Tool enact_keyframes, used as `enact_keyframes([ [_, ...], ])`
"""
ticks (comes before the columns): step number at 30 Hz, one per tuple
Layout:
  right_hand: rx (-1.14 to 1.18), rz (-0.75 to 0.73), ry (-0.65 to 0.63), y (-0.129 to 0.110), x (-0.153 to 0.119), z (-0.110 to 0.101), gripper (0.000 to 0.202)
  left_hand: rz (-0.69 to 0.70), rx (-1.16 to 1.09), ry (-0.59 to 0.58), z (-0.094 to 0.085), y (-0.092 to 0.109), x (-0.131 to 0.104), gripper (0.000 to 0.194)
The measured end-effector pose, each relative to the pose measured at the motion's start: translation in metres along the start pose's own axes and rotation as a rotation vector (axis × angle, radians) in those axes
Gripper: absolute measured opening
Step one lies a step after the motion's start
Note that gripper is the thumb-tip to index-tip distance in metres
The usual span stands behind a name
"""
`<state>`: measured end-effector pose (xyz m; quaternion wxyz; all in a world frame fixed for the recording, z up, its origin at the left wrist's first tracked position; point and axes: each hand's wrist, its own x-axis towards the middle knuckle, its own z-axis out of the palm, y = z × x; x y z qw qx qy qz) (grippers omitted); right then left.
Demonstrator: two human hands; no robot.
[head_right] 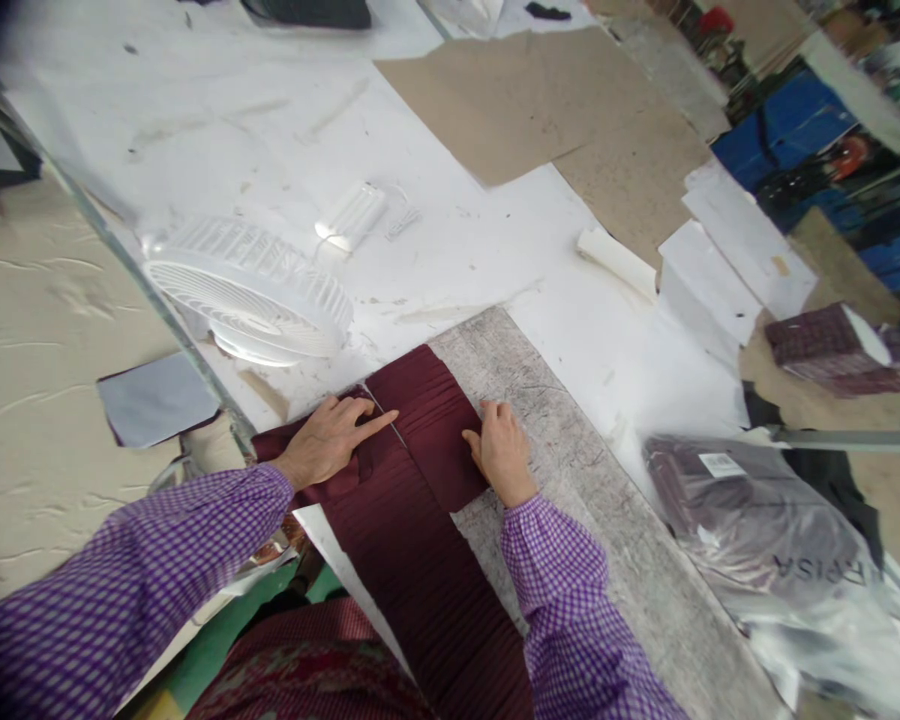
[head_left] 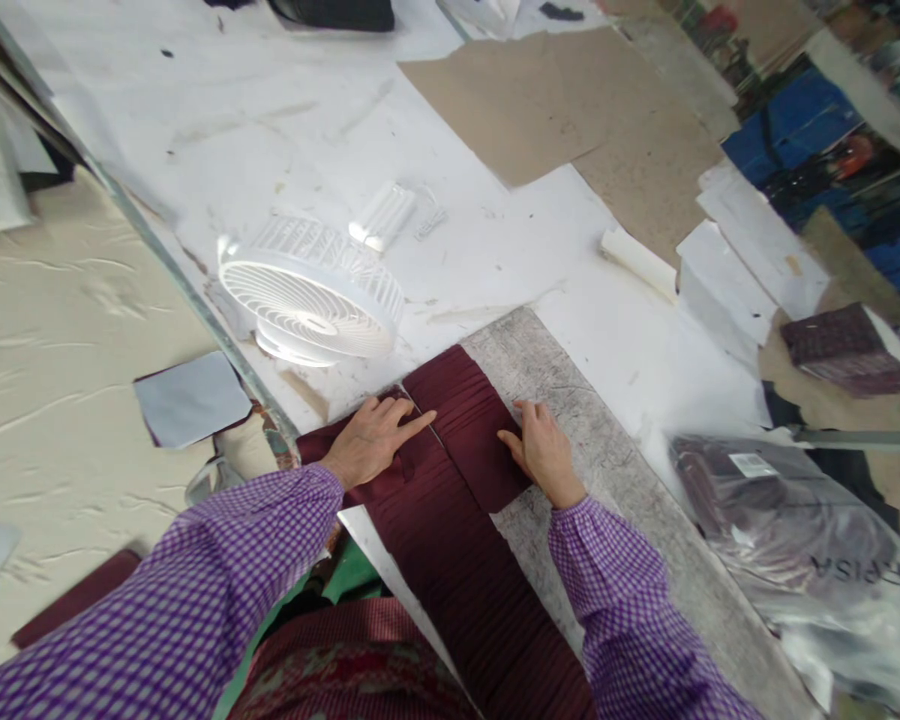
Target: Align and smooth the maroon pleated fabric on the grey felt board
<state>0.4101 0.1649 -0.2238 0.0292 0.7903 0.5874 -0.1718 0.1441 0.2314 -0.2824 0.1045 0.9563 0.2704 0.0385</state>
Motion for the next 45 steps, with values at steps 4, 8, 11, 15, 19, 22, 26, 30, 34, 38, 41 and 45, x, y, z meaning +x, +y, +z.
enact_keyframes([
  [4, 0.003, -0.305, -0.004, -0.011, 0.019, -0.007, 0.032, -0.014, -0.009, 0.004, 0.001, 0.001, 0.001, 0.061],
  [8, 0.019, -0.577, -0.080, -0.024, 0.047, -0.003, 0.026, -0.005, -0.017, 0.001, 0.000, 0.000, 0.001, 0.064],
  [11, 0.015, -0.639, -0.100, -0.029, 0.060, 0.002, 0.024, -0.003, -0.029, 0.001, -0.001, 0.000, 0.001, 0.064],
  [15, 0.029, -0.667, -0.141, -0.028, 0.068, 0.004, 0.018, -0.007, -0.043, 0.003, -0.002, -0.001, 0.001, 0.064],
  [19, 0.035, -0.685, -0.175, -0.026, 0.074, 0.002, 0.010, -0.008, -0.049, 0.005, -0.001, -0.001, 0.000, 0.064],
  [22, 0.025, -0.687, -0.187, -0.027, 0.077, 0.000, 0.013, -0.009, -0.049, 0.002, 0.000, -0.002, 0.000, 0.063],
  [26, -0.005, -0.679, -0.193, -0.030, 0.078, 0.000, 0.013, -0.011, -0.050, -0.004, 0.001, -0.002, 0.001, 0.062],
  [30, -0.057, -0.669, -0.204, -0.035, 0.078, -0.002, 0.013, -0.011, -0.054, -0.011, 0.000, -0.001, 0.001, 0.063],
  [34, -0.114, -0.665, -0.215, -0.040, 0.077, -0.004, 0.013, -0.012, -0.049, -0.015, -0.002, -0.001, 0.001, 0.063],
  [38, -0.162, -0.655, -0.211, -0.043, 0.077, -0.004, 0.015, -0.012, -0.038, -0.024, -0.002, -0.002, 0.001, 0.063],
  [41, -0.188, -0.642, -0.205, -0.045, 0.076, -0.002, 0.014, -0.005, -0.023, -0.030, -0.003, -0.001, 0.001, 0.067],
  [45, -0.209, -0.598, -0.179, -0.051, 0.072, -0.001, 0.014, 0.016, 0.003, -0.035, -0.005, 0.000, 0.001, 0.077],
])
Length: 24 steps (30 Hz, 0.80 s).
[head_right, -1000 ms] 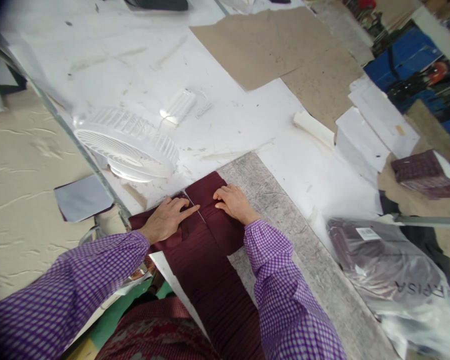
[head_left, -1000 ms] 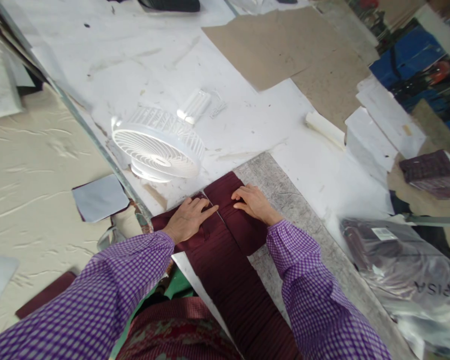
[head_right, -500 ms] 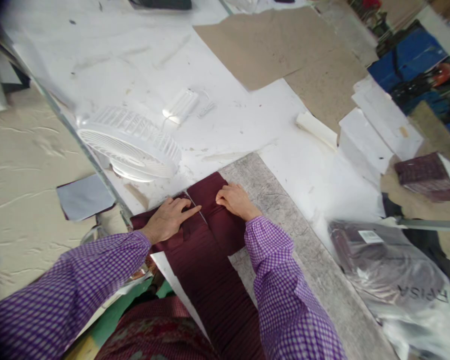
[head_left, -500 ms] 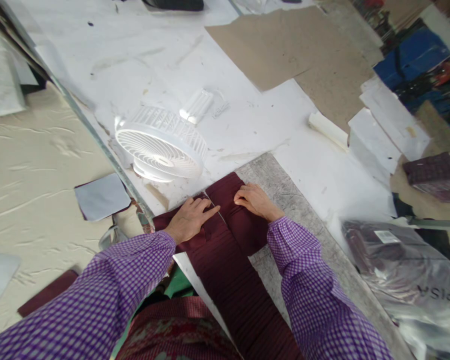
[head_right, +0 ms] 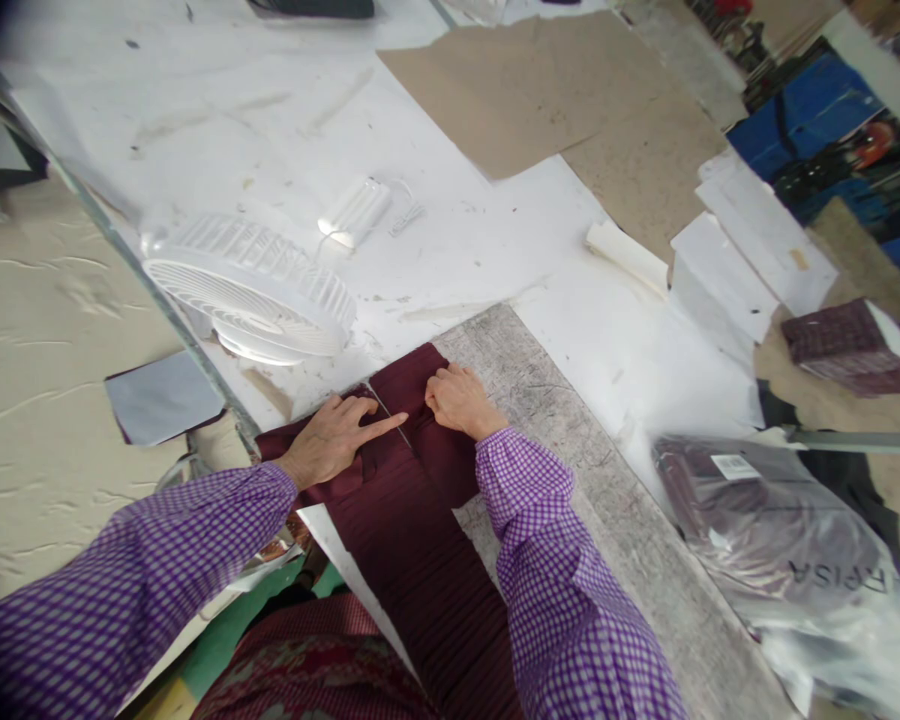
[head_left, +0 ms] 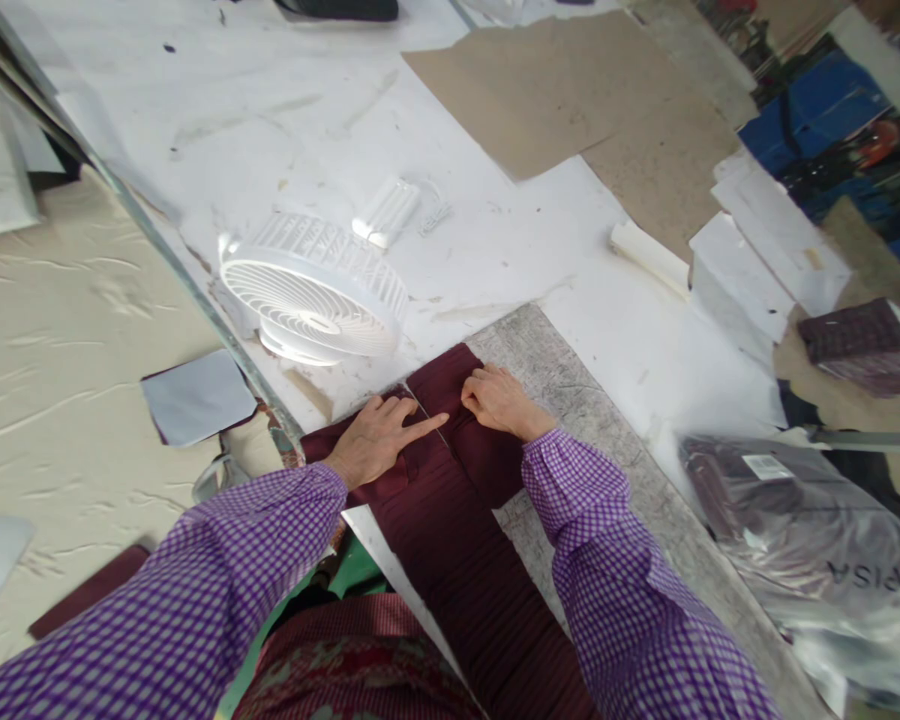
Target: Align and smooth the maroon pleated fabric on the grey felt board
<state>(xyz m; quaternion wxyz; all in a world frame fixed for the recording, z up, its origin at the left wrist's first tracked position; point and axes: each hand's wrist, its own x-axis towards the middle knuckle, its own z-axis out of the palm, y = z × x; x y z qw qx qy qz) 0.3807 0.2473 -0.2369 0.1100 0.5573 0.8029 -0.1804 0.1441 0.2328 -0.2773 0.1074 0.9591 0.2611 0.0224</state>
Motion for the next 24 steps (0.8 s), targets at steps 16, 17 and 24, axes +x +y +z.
enact_keyframes([
  [16, 0.124, -0.014, 0.172, -0.003, -0.019, 0.000, 0.019, 0.000, -0.023, 0.003, 0.004, -0.001, 0.000, 0.066],
  [17, 0.137, -0.058, 0.155, -0.005, -0.019, -0.001, 0.019, 0.001, -0.027, 0.004, 0.004, -0.001, 0.000, 0.066],
  [24, 0.166, -0.188, 0.039, -0.015, -0.007, -0.001, 0.015, 0.000, -0.048, 0.022, 0.006, -0.002, 0.000, 0.065],
])
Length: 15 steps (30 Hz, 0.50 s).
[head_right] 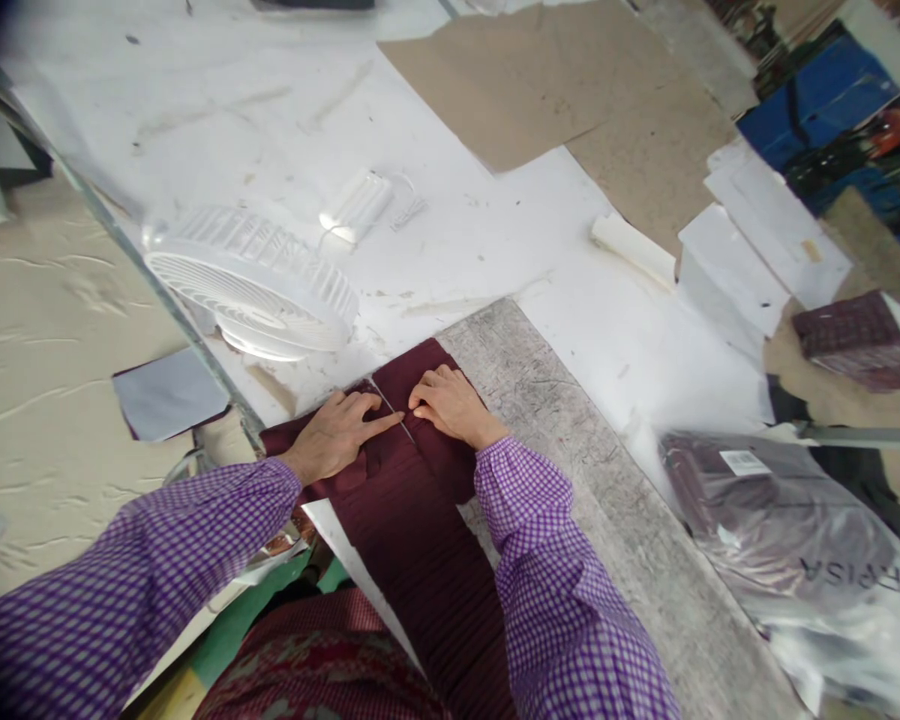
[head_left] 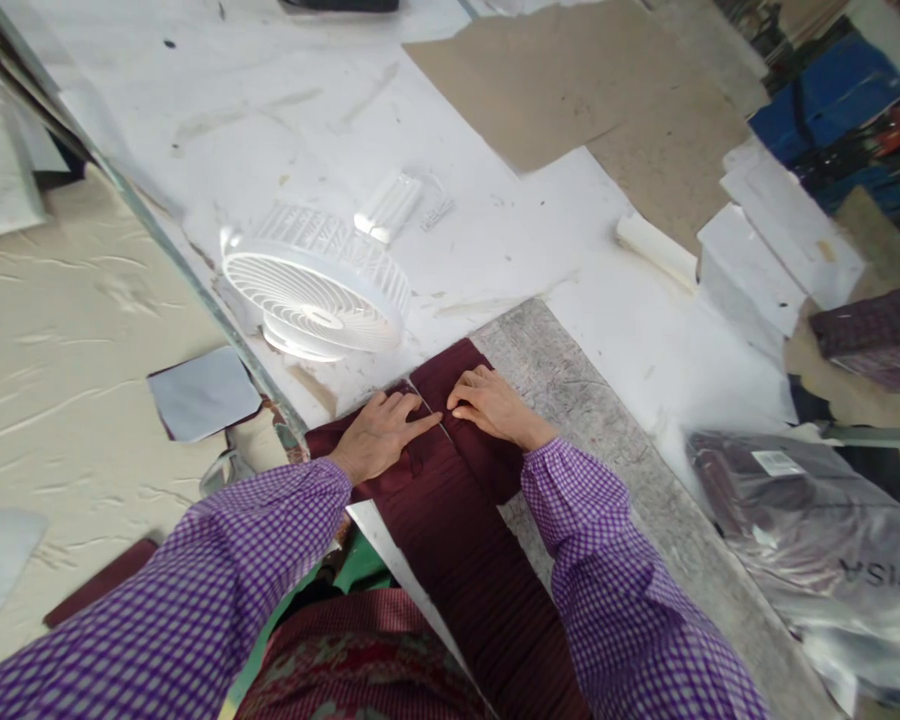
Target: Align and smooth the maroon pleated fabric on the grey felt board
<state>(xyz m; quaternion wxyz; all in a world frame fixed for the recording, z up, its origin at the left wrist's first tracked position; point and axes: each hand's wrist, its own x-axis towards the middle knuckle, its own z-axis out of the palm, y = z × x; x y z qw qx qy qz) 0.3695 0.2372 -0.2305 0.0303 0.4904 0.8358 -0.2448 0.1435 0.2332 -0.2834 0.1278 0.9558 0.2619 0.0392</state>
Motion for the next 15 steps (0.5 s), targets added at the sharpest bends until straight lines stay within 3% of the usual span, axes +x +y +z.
enact_keyframes([
  [15, -0.069, 0.046, 0.013, -0.006, 0.001, 0.009, 0.015, 0.005, -0.005, 0.010, -0.001, 0.000, -0.001, 0.065],
])
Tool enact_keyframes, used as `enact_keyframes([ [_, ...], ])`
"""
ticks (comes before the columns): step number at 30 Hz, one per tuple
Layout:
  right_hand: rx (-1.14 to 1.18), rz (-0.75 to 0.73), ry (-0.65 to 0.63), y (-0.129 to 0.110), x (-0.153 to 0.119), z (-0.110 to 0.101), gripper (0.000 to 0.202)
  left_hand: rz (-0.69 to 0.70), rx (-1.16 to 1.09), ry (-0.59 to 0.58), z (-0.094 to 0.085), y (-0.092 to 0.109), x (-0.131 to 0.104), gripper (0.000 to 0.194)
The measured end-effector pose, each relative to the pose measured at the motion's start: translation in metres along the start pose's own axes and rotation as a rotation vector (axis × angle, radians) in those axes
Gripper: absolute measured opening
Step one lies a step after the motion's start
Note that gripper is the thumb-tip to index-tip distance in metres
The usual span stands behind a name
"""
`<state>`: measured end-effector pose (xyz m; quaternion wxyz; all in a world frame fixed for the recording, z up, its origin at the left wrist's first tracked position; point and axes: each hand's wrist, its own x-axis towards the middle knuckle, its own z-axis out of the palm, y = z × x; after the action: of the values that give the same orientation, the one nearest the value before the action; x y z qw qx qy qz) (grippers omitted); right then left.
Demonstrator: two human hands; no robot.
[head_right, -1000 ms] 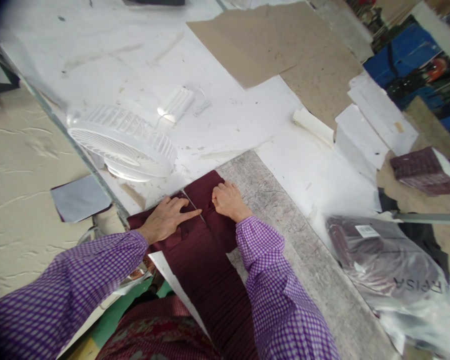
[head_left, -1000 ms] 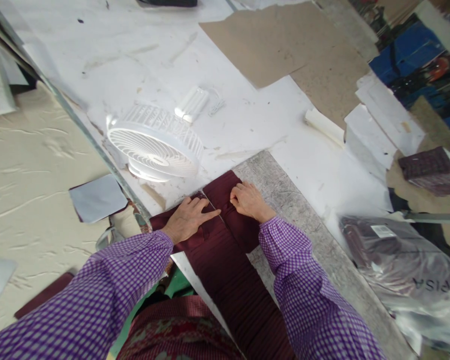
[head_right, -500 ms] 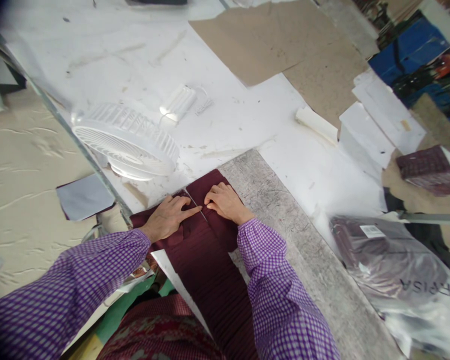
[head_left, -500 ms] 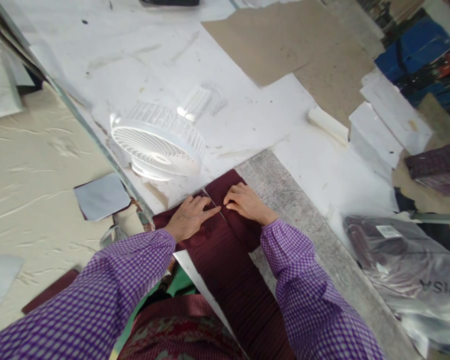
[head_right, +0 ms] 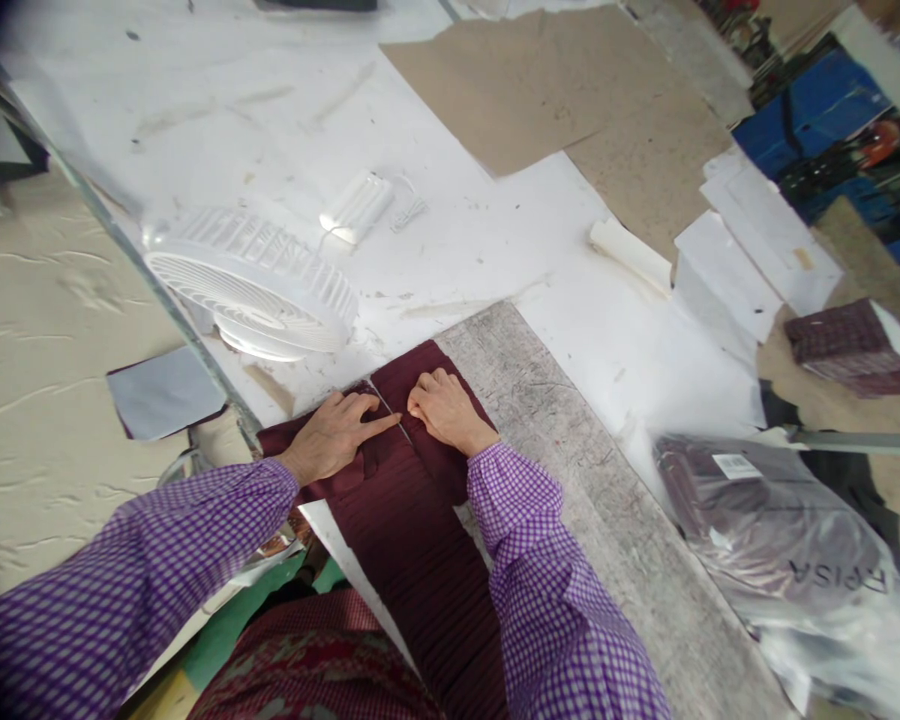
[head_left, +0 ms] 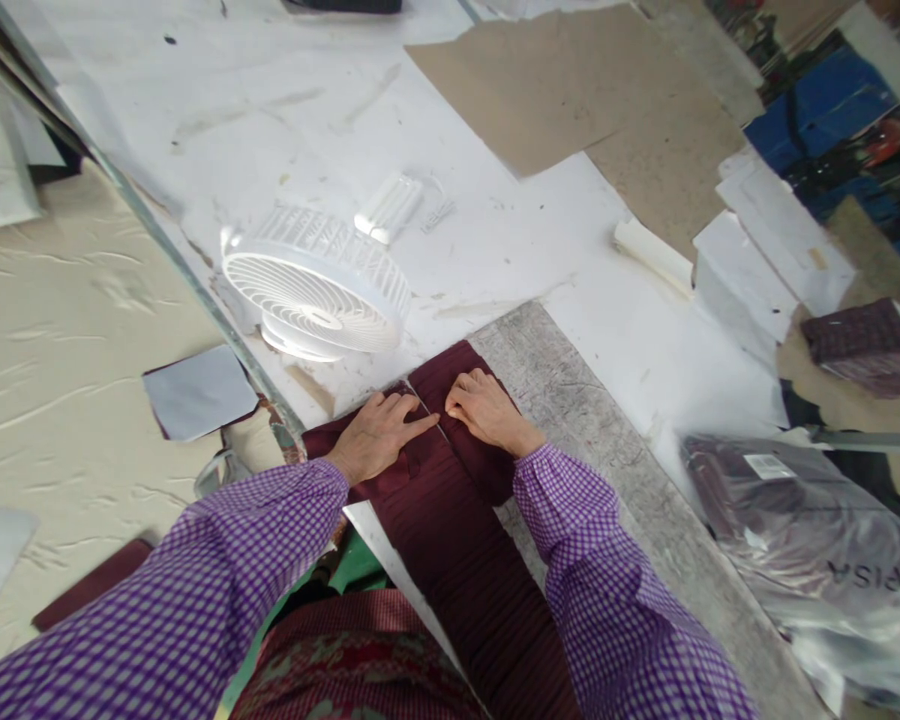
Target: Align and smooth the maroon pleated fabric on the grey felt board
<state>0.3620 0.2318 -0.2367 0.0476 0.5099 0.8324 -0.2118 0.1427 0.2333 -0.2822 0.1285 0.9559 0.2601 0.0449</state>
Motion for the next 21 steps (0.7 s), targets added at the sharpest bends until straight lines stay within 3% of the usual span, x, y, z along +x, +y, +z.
enact_keyframes([
  [12, 0.041, 0.031, 0.117, 0.003, -0.003, 0.013, 0.008, 0.012, 0.018, 0.002, 0.001, 0.000, 0.001, 0.069],
  [21, 0.161, 0.163, 0.407, 0.017, -0.032, 0.013, 0.024, 0.014, 0.025, 0.001, 0.001, 0.001, 0.000, 0.068],
])
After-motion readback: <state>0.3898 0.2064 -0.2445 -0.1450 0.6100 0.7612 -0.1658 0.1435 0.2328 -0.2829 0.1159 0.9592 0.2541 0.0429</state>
